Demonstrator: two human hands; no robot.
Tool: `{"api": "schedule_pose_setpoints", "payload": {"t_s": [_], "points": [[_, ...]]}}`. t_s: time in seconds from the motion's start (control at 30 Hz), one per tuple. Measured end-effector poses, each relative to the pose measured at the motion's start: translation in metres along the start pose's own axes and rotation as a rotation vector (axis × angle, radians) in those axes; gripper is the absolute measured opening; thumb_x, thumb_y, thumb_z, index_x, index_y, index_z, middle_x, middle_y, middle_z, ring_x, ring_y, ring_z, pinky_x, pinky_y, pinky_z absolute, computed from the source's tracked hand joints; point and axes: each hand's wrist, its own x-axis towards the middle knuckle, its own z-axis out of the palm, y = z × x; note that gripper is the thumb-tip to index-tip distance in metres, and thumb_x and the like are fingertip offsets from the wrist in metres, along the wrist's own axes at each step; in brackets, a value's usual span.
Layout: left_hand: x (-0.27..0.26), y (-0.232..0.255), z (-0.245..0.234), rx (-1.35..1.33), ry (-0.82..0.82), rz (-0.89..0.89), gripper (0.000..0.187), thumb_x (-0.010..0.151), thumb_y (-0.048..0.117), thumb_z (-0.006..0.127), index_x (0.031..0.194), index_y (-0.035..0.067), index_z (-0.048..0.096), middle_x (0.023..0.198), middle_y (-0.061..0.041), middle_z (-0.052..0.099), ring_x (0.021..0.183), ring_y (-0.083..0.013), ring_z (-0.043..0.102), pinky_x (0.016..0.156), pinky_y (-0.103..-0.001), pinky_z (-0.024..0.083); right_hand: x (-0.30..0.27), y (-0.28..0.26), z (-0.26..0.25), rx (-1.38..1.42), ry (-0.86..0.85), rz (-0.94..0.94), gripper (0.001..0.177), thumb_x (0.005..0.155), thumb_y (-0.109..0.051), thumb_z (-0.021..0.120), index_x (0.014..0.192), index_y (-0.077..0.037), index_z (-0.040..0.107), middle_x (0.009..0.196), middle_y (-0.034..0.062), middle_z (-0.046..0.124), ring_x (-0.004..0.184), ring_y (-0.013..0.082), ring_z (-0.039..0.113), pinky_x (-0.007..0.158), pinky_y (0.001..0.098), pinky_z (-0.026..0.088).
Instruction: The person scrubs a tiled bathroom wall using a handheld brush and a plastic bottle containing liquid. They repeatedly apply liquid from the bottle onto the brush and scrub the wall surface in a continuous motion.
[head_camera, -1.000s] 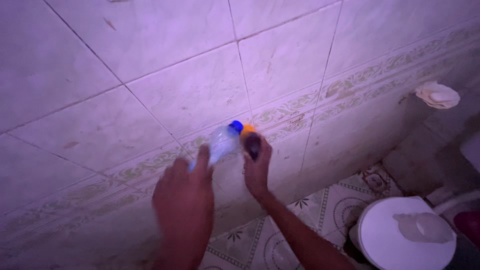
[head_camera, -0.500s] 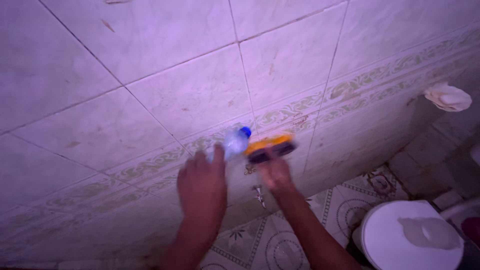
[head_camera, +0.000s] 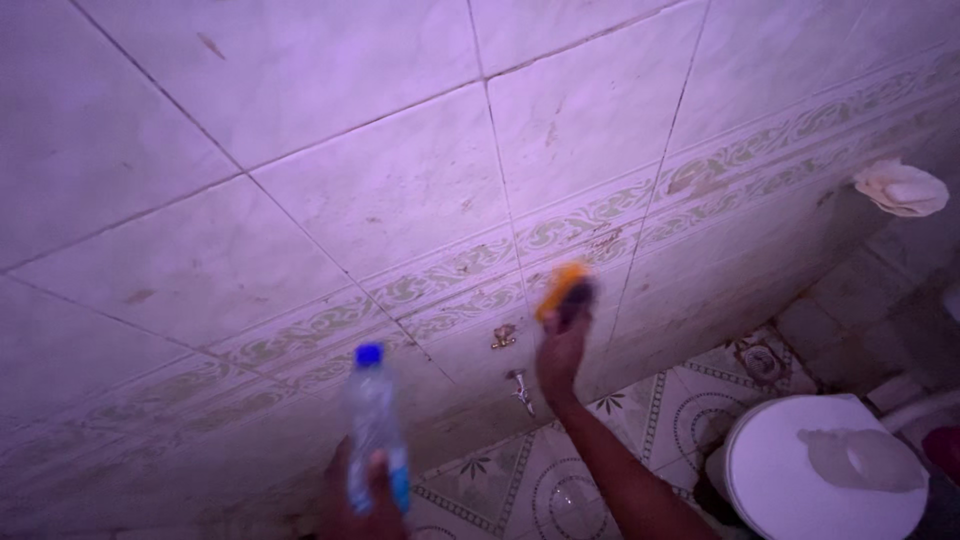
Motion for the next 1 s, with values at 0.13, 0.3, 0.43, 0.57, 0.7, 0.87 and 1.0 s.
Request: {"api": "schedule_pose_setpoints", "payload": {"t_s": [0.13,0.3,0.43,0.57,0.7,0.87,1.0], "points": [[-0.012,-0.025,-0.009,0.049,-0.035,-0.13,0.045,0.094,0.039,0.062,0.13,0.012,0.065,0.113,-0.017,0.072,0.101,-0.0358,0.071,0.086,-0.046,0.054,0.02,0.046,0.0,0.355,0.25,0.485,0.066,0.103,-0.023,0.051,0.159,-0.002,0.024,0.16,0.0142,0.041,0.142,0.0275,0.043,0.117,0.0373,0.031],[-0.011,-0.005,0.006,0.059,-0.157,0.021,0.046,0.094,0.04,0.062,0.13,0.012,0.065,0.113,-0.017,0.072,0.101,-0.0357,0.071,0.086,-0.046,0.054,-0.008,0.013,0.036,-0.011,0.04,0.079,0.056,0.107,-0.024,0.058,0.153,0.0,0.036,0.143,0.0191,0.05,0.129,0.0331,0.052,0.114,0.0424,0.041],[-0.008,0.006,0.007,0.045,-0.182,0.11,0.046,0.093,0.04,0.062,0.13,0.012,0.065,0.113,-0.017,0.072,0.101,-0.0357,0.071,0.086,-0.046,0.054,-0.046,0.012,0.029,-0.067,-0.193,-0.127,0.062,0.1,-0.016,0.063,0.154,0.001,0.037,0.142,0.0212,0.05,0.131,0.0349,0.051,0.113,0.0444,0.041],[-0.004,0.003,-0.002,0.037,-0.094,0.051,0.047,0.093,0.04,0.062,0.13,0.012,0.065,0.113,-0.017,0.072,0.102,-0.0356,0.071,0.086,-0.046,0.054,-0.007,0.049,-0.004,-0.041,0.088,0.086,0.063,0.105,-0.016,0.059,0.155,0.004,0.027,0.152,0.0233,0.044,0.137,0.0336,0.048,0.115,0.0436,0.035],[-0.003,-0.008,-0.017,0.063,-0.078,-0.027,0.047,0.093,0.041,0.062,0.13,0.012,0.065,0.113,-0.017,0.072,0.102,-0.0356,0.071,0.086,-0.046,0.054,0.061,0.035,-0.002,0.245,0.274,0.355,0.065,0.102,-0.023,0.056,0.156,0.0,0.03,0.153,0.0192,0.046,0.136,0.0291,0.05,0.116,0.0396,0.038],[-0.005,-0.006,-0.005,0.072,-0.109,0.024,0.047,0.093,0.041,0.062,0.13,0.012,0.065,0.113,-0.017,0.072,0.102,-0.0355,0.071,0.087,-0.046,0.054,0.046,-0.051,0.023,0.245,0.126,0.114,0.064,0.11,-0.027,0.054,0.16,0.003,0.027,0.153,0.0212,0.047,0.137,0.0303,0.049,0.12,0.0401,0.036],[0.003,0.0,0.006,0.069,-0.111,0.062,0.048,0.093,0.042,0.062,0.13,0.013,0.066,0.113,-0.017,0.072,0.102,-0.0355,0.071,0.087,-0.046,0.054,-0.002,-0.053,0.012,-0.059,-0.131,-0.187,0.073,0.104,-0.026,0.062,0.161,0.003,0.027,0.147,0.021,0.047,0.136,0.0308,0.049,0.118,0.0404,0.039]]}}
